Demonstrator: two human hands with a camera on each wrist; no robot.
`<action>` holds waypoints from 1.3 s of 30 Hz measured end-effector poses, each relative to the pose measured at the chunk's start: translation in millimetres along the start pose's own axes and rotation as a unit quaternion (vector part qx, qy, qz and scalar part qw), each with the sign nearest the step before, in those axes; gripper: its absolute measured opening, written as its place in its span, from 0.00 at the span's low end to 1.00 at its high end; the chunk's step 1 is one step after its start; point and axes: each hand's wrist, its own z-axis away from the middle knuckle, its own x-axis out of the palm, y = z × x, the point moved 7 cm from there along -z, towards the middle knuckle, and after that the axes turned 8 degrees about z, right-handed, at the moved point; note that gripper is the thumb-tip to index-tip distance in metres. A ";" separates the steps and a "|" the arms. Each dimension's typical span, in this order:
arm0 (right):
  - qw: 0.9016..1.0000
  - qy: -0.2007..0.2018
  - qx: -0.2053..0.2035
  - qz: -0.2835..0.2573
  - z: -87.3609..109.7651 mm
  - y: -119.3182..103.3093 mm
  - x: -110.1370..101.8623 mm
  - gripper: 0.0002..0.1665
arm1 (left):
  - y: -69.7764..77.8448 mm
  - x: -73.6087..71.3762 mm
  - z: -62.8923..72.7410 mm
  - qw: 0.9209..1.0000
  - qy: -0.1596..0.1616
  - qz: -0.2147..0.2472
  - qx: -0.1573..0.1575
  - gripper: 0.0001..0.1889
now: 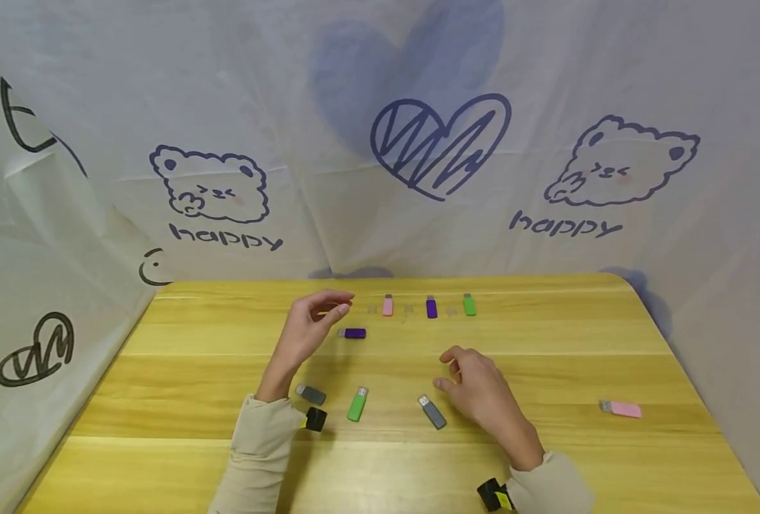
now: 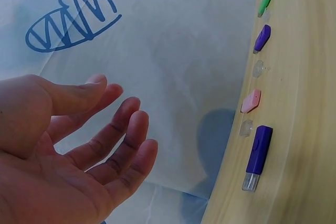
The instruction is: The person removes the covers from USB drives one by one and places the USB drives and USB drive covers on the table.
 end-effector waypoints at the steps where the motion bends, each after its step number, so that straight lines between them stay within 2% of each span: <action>1: 1.000 -0.005 -0.005 0.001 0.9 -2.2 3.2 0.19 | 0.3 -0.3 -0.2 1.000 0.000 -0.001 0.000 0.10; 10: 0.999 -0.037 -0.007 0.028 10.0 -12.7 30.7 0.19 | 2.5 -1.4 -0.1 1.000 0.005 0.000 0.007 0.10; 18: 0.999 -0.022 -0.026 0.041 16.8 -21.7 42.1 0.09 | 1.6 0.3 1.8 1.000 -0.004 -0.003 0.008 0.11; 22: 0.998 -0.018 -0.035 0.039 16.4 -22.4 43.9 0.10 | 1.1 2.1 2.6 1.000 -0.010 0.004 0.014 0.11; 31: 0.998 -0.010 -0.050 0.020 12.1 -23.5 32.7 0.10 | 2.6 3.8 1.9 1.000 -0.016 0.005 0.013 0.11; 39: 0.997 0.032 -0.075 0.005 -0.4 -36.2 -4.7 0.08 | 8.6 7.3 0.3 0.999 -0.023 0.016 0.017 0.11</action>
